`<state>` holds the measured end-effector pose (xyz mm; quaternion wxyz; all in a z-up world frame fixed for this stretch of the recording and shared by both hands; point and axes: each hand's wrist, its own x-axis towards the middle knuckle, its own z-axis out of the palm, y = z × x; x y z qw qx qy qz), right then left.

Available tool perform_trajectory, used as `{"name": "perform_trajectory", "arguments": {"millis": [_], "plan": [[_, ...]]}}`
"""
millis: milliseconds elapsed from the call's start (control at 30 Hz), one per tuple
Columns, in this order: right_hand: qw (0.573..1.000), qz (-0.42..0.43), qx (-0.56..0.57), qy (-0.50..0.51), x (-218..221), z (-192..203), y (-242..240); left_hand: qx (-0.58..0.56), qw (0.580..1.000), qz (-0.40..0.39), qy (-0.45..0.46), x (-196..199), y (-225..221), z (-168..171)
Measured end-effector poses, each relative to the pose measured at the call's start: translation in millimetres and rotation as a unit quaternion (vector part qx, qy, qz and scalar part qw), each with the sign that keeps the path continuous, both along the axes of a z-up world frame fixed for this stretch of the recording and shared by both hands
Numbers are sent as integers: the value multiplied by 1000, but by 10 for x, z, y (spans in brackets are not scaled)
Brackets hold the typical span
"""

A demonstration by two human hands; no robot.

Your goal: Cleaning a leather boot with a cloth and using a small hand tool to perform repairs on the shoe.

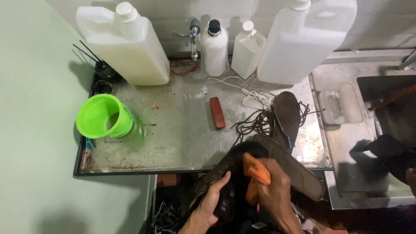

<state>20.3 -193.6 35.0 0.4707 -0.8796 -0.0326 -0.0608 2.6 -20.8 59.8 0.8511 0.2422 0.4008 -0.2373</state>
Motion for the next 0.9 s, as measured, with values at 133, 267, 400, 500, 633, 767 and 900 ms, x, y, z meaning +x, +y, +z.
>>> {"name": "perform_trajectory", "arguments": {"millis": [133, 267, 400, 500, 633, 767, 900], "plan": [[990, 63, -29, 121, -156, -75, 173, -34, 999, -10, -4, -69, 30, -339], [950, 237, 102, 179, -167, 138, 106, -141, 986, -90, -14, -180, 63, -685], [1000, -7, 22, 20, 92, 31, 18, -53, 998, -15, 18, -32, -7, -200], [992, 58, -17, 110, -67, -122, 190, -106, 994, -23, -11, -65, 11, -348], [928, 317, 22, 193, -86, 192, 68, -132, 988, -72, -38, -117, 59, -554], [978, 122, 121, 115, 57, 16, 6, -121, 992, -47, -4, -65, 19, -424], [958, 85, 105, 252, -130, 86, 201, -94, 991, -33, -92, -36, 14, -296]]}}
